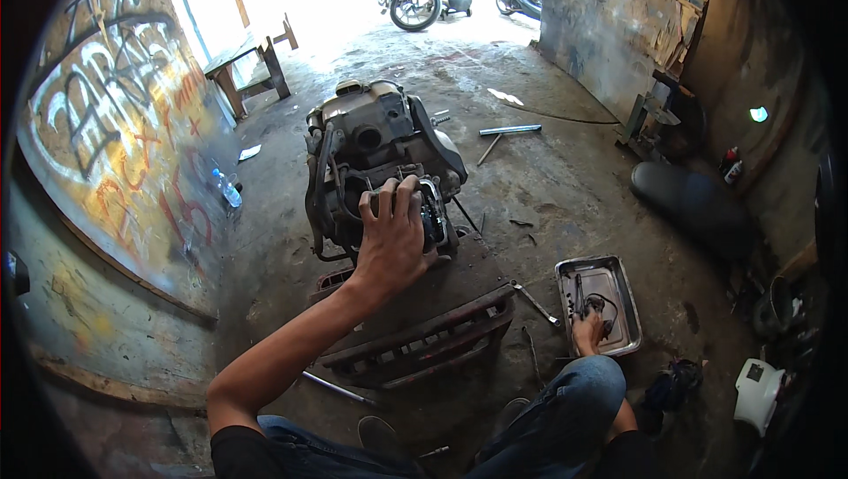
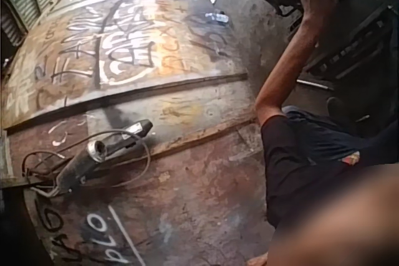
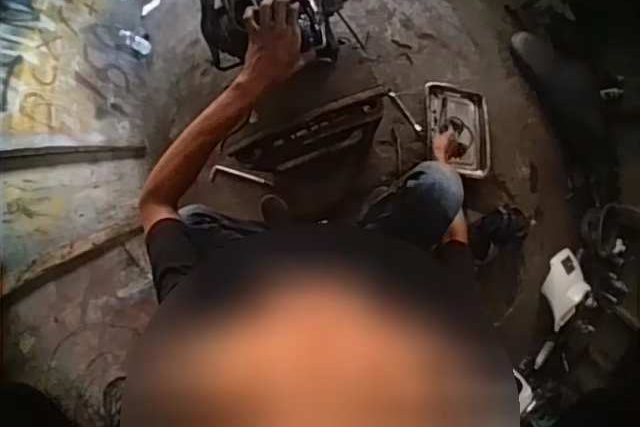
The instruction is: The recorder is shown working on an engine, specifically adjusting components near the cylinder head.
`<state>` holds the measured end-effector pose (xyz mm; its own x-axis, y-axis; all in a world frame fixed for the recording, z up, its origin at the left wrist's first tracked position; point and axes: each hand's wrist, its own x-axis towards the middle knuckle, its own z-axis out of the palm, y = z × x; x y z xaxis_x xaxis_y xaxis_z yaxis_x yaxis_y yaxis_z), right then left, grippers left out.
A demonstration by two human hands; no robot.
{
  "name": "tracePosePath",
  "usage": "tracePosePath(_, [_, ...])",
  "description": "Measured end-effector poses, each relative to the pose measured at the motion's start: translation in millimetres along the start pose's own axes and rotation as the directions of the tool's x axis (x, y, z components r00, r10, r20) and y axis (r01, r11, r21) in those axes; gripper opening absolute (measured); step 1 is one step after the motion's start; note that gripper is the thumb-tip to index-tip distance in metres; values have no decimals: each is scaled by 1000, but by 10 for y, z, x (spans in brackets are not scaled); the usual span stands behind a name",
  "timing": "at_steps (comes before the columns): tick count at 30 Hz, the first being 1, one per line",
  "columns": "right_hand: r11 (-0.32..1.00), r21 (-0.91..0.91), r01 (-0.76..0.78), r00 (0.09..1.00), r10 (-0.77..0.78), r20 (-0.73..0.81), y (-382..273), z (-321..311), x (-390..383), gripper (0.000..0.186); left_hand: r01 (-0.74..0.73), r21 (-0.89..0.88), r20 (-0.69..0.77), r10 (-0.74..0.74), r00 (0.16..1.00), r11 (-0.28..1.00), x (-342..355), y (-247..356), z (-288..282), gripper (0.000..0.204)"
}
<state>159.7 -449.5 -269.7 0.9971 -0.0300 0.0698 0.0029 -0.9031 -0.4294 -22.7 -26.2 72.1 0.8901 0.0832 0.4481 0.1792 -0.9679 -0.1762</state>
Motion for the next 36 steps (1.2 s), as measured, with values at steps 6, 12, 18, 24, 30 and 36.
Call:
tracePosePath(6, [704,626,335,711,-625,322,-2081,-1248,65,40,13,94,36,-16,999,995,-17,82,-46,98])
tracePosePath(12, [453,593,666,460,-875,152,-3553,-1922,-442,36,-27,213,-27,33,999,977,-77,78,70,92])
tracePosePath(18, [462,653,600,606,-796,6,-3816,-1859,-838,35,-9,90,-161,24,987,996,-291,-98,127,82])
tracePosePath(24, [506,726,466,653,-751,104,-3803,-1866,-807,40,269,-421,-13,-303,953,866,-592,163,-2,62])
tracePosePath(30, [585,770,255,634,-702,324,-3770,-1765,-920,58,343,-729,108,-396,912,592,-581,276,102,51])
tracePosePath(36, [521,853,45,612,-689,389,-3701,-1691,-974,63,376,-826,175,-443,879,420,-575,321,87,50])
